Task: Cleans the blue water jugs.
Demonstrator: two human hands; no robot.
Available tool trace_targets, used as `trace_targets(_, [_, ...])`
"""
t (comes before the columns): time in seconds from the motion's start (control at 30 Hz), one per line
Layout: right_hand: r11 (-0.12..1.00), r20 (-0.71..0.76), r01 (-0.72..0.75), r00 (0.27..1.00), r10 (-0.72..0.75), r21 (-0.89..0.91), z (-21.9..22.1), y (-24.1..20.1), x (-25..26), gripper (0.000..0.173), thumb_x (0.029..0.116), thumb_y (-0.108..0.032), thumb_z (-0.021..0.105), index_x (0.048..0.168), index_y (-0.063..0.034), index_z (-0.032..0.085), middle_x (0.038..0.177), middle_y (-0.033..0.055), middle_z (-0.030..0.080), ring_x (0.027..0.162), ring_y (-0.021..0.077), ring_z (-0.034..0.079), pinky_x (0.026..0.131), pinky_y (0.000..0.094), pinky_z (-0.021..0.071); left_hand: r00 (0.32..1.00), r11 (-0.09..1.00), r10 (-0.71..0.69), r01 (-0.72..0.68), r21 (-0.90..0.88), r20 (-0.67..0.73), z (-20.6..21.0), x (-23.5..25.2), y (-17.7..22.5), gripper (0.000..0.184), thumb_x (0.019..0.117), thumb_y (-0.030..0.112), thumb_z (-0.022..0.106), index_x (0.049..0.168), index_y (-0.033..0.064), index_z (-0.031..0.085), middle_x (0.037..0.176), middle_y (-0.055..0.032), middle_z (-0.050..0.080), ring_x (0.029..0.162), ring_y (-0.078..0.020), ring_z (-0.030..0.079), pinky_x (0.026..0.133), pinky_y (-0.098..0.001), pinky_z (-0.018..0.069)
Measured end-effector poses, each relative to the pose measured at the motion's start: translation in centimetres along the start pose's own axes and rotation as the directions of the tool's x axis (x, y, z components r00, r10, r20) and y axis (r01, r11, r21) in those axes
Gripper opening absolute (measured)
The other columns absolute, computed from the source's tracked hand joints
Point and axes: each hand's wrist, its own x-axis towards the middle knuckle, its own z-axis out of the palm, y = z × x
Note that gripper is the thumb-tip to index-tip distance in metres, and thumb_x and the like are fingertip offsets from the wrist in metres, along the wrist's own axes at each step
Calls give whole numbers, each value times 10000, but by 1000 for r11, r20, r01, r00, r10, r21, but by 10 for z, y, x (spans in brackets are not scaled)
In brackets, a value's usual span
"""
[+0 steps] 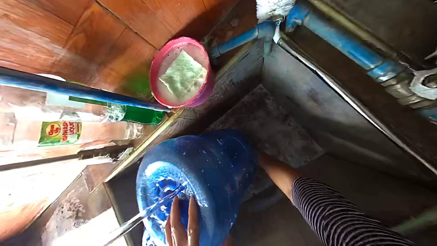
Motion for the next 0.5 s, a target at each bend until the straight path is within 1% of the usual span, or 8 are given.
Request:
trace_targets(0.07, [981, 20, 9, 1000, -14, 194, 5, 23, 9, 436, 1129, -135, 361, 1517, 65, 390, 1552, 242, 444, 1436, 310, 444, 1187, 407, 345, 1000, 999, 1, 0, -33, 22, 9, 1, 1, 1008, 775, 546, 778, 1474, -99, 444, 1509, -482, 278, 1406, -629, 301, 1153, -696, 211])
trace_targets(0.1, [954, -44, 97, 995, -88, 283, 16, 47, 26, 442, 1127, -157, 364, 1488, 93, 413, 1494, 279, 489, 1377, 327, 506, 1136, 403, 422, 1000, 999, 9, -9, -37, 12, 13, 0, 2, 999, 753, 518, 797, 1477, -80, 456, 1512, -478, 279, 1408, -632, 297, 1147, -709, 207])
trace_targets(0.17, [897, 17, -28, 1000, 23, 442, 9, 56, 37, 441, 1122, -161, 389, 1477, 99, 407, 1464, 311, 481, 1324, 372, 525, 1086, 470, 448, 999, 999, 41, -41, -1, -23, 20, -3, 4, 1019, 718, 543, 783, 1479, -60, 473, 1511, -469, 298, 1388, -654, 313, 1113, -748, 216])
trace_targets(0.27, [993, 86, -66, 994, 74, -94, -54, 21, 0, 422, 1077, -160, 495, 1389, 123, 519, 1410, 317, 546, 1294, 424, 562, 1083, 558, 437, 997, 998, 67, -67, 9, -41, 25, -4, 10, 1065, 720, 583, 784, 1505, -53, 446, 1524, -461, 289, 1361, -690, 318, 1095, -785, 211])
trace_targets(0.33, [927, -7, 43, 999, -49, -372, -102, -14, -69, 384, 1069, -200, 496, 1301, 91, 593, 1258, 309, 618, 1130, 431, 622, 967, 600, 468, 995, 997, 80, -80, 4, -52, 27, -1, 14, 1049, 753, 583, 762, 1524, -42, 424, 1529, -464, 277, 1366, -695, 305, 1096, -794, 191])
trace_targets(0.37, [899, -100, 75, 987, -130, -431, -127, -28, -113, 387, 1082, -222, 477, 1316, 61, 599, 1272, 300, 623, 1164, 442, 619, 985, 620, 462, 995, 997, 82, -82, -6, -56, 27, 0, 16, 1037, 770, 583, 751, 1534, -32, 414, 1534, -464, 266, 1377, -694, 288, 1098, -796, 179])
trace_targets(0.43, [883, -398, 49, 880, -260, -467, -173, -37, -196, 375, 1089, -256, 471, 1275, 25, 635, 1225, 290, 657, 1182, 471, 620, 978, 663, 462, 993, 996, 86, -88, -16, -82, 29, 0, 18, 1026, 781, 606, 720, 1547, -2, 411, 1537, -458, 270, 1391, -689, 276, 1099, -800, 169])
trace_targets(0.5, [896, -687, -90, 677, -264, -434, -223, -29, -255, 426, 1092, -328, 468, 1234, 26, 657, 1164, 321, 671, 1132, 519, 635, 909, 709, 472, 983, 993, 119, -121, -3, -141, 35, 1, 15, 1022, 768, 635, 703, 1542, 23, 436, 1515, -458, 313, 1378, -685, 309, 1080, -807, 196])
